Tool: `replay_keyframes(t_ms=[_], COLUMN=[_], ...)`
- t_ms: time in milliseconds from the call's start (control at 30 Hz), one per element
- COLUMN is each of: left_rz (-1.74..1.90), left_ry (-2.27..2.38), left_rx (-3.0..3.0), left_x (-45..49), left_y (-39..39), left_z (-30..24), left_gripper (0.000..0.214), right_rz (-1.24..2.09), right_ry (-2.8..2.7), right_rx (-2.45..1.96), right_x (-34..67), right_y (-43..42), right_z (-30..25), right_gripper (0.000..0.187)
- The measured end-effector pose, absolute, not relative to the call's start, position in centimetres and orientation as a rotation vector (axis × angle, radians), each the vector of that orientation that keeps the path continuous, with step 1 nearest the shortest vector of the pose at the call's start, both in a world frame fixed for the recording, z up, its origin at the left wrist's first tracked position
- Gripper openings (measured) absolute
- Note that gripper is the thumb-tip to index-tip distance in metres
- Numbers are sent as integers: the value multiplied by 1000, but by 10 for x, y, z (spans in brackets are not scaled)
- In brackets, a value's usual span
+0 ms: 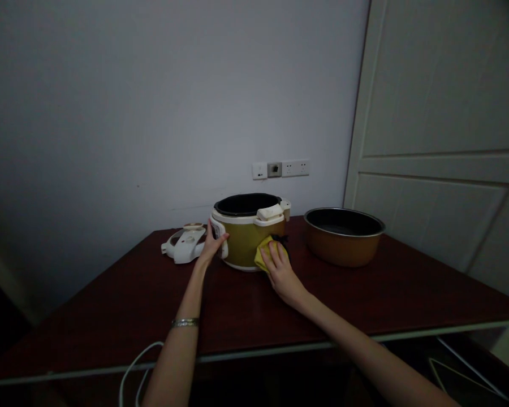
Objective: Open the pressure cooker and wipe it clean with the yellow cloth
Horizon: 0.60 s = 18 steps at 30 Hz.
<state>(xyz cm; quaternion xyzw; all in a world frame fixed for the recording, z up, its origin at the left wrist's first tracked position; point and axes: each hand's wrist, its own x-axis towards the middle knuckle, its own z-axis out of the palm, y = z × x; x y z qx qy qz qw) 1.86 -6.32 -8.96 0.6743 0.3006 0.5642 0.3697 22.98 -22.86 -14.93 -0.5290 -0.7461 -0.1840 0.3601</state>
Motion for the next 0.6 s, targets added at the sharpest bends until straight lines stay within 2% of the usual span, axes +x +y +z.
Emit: replay_keyframes(t_ms=[133, 267, 467, 600], left_rz=[1437, 1439, 1445, 1449], left_ry=[758, 751, 737, 718], left_rx=[1709, 1691, 1682, 1639], left_x=[19, 20, 19, 19], left_y=[-64, -64, -63, -64], left_z=[-89, -89, -91, -91], left_gripper=[101, 101, 102, 103], right_rz=[-511, -336, 158, 667], right_ry=[-2198, -2389, -2381, -2029], right_rx=[-1378, -1298, -1158, -1040], right_x=[242, 250, 244, 231], right_y=[-246, -255, -256, -246], right_z=[-146, -141, -138, -138], right_gripper=[65, 69, 53, 41])
